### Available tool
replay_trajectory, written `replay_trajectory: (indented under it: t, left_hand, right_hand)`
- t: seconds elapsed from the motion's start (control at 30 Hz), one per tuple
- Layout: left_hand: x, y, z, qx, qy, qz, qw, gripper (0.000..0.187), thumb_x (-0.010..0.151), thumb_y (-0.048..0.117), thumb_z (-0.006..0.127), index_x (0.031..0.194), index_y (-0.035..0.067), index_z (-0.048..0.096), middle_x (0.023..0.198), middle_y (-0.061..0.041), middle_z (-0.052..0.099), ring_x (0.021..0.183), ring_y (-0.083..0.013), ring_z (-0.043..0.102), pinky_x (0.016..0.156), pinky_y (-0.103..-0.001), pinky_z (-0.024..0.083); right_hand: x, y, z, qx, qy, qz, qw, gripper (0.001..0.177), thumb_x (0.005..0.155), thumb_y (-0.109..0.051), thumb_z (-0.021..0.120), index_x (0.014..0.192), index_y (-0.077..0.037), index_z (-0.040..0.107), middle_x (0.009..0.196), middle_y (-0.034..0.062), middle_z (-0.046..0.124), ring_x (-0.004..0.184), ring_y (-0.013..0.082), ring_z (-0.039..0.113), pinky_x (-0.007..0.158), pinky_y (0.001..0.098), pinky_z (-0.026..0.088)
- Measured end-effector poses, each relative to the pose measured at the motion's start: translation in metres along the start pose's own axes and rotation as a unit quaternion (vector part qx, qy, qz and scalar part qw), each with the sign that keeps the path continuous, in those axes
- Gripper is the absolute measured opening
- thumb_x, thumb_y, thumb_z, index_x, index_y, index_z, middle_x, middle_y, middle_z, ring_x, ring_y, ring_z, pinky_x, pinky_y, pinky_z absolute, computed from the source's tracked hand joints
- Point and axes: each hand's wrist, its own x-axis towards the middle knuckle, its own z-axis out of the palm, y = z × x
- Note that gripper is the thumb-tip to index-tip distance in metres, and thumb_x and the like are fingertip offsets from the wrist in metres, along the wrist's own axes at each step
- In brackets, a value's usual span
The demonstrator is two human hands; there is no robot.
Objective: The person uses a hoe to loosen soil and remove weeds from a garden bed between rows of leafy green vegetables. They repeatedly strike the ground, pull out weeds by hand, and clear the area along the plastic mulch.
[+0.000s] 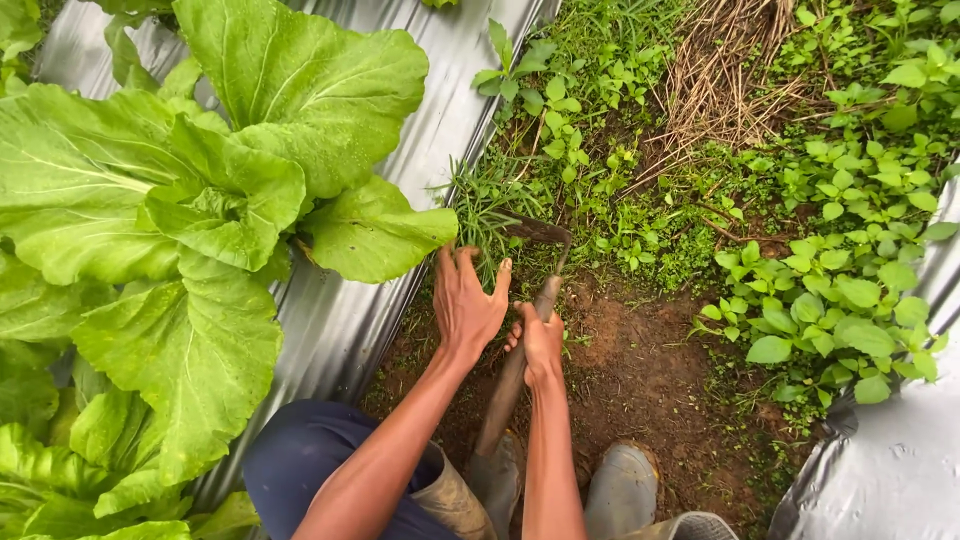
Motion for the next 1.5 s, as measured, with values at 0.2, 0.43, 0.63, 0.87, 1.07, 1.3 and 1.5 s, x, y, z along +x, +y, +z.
replay_trajectory:
  t: [0.2,0.43,0.63,0.87,1.07,1.3,1.5]
  left_hand:
    - [-0.002,-0.005,-0.003,-0.200,-0.013,-0.143,0.969,0.061,0.105,0.050,0.051,0.137,-0.002,0.046,0.139,-0.033,0.054,0.134,-0.0464,0.056,0.108,-0.063,0.047]
    - [0.026,-0.038,0.028,-0.230,-0.049,-0.228,0.945,0.045,0.110,0.044,0.048,0.128,0.006,0.066,0.102,-0.010,0.072,0.101,-0.0248,0.072,0.090,-0.048,0.054]
    - [0.034,-0.087,0.053,-0.247,-0.009,-0.244,0.938,0.038,0.110,0.032,0.057,0.131,0.002,0.067,0.114,-0.015,0.076,0.106,-0.0260,0.073,0.095,-0.046,0.057]
    - [0.031,-0.065,0.041,-0.225,0.000,-0.208,0.952,0.026,0.109,0.022,0.055,0.101,0.008,0.075,0.070,-0.001,0.065,0.069,-0.0116,0.057,0.071,-0.035,0.051]
    - [0.030,-0.065,0.032,-0.236,-0.001,-0.208,0.949,0.027,0.109,0.020,0.053,0.098,0.009,0.075,0.068,-0.001,0.065,0.066,-0.0123,0.056,0.069,-0.034,0.050]
    - [0.031,-0.058,0.029,-0.235,-0.017,-0.209,0.949,0.027,0.109,0.021,0.053,0.100,0.008,0.075,0.070,-0.002,0.065,0.068,-0.0138,0.056,0.071,-0.034,0.049]
    - [0.027,-0.052,0.021,-0.261,-0.016,-0.217,0.941,0.029,0.110,0.020,0.050,0.102,0.011,0.077,0.069,-0.002,0.065,0.064,-0.0118,0.051,0.067,-0.031,0.048]
  right_hand:
    - [0.014,-0.011,-0.026,0.047,0.027,-0.017,0.998,0.017,0.091,-0.020,0.068,0.093,-0.008,0.056,0.055,-0.0011,0.052,0.041,0.0109,0.052,0.041,0.0309,0.054]
    - [-0.011,-0.022,0.007,0.008,0.023,0.001,1.000,0.019,0.093,-0.018,0.064,0.102,-0.003,0.058,0.054,0.0012,0.053,0.040,0.0122,0.054,0.040,0.0318,0.055]
    - [-0.004,-0.021,0.002,0.025,0.011,-0.010,1.000,0.035,0.093,-0.021,0.068,0.115,0.002,0.052,0.056,0.0012,0.049,0.040,0.0111,0.051,0.041,0.0309,0.054]
    - [0.000,-0.009,0.001,-0.046,-0.012,0.008,0.999,0.019,0.094,-0.017,0.066,0.104,-0.001,0.059,0.055,0.0021,0.055,0.040,0.0121,0.054,0.040,0.0312,0.056]
    - [-0.009,-0.025,0.008,0.024,0.047,-0.031,0.998,0.016,0.095,-0.017,0.063,0.099,-0.003,0.056,0.056,0.0013,0.052,0.041,0.0106,0.054,0.040,0.0299,0.056]
    - [-0.010,-0.015,0.009,0.049,0.029,-0.031,0.998,0.019,0.089,-0.017,0.069,0.090,-0.003,0.056,0.051,0.0030,0.048,0.038,0.0121,0.051,0.039,0.0319,0.053]
    - [-0.020,-0.003,0.020,-0.012,0.021,0.003,1.000,0.009,0.087,-0.009,0.065,0.085,-0.003,0.058,0.049,0.0043,0.048,0.035,0.0141,0.050,0.036,0.0336,0.053]
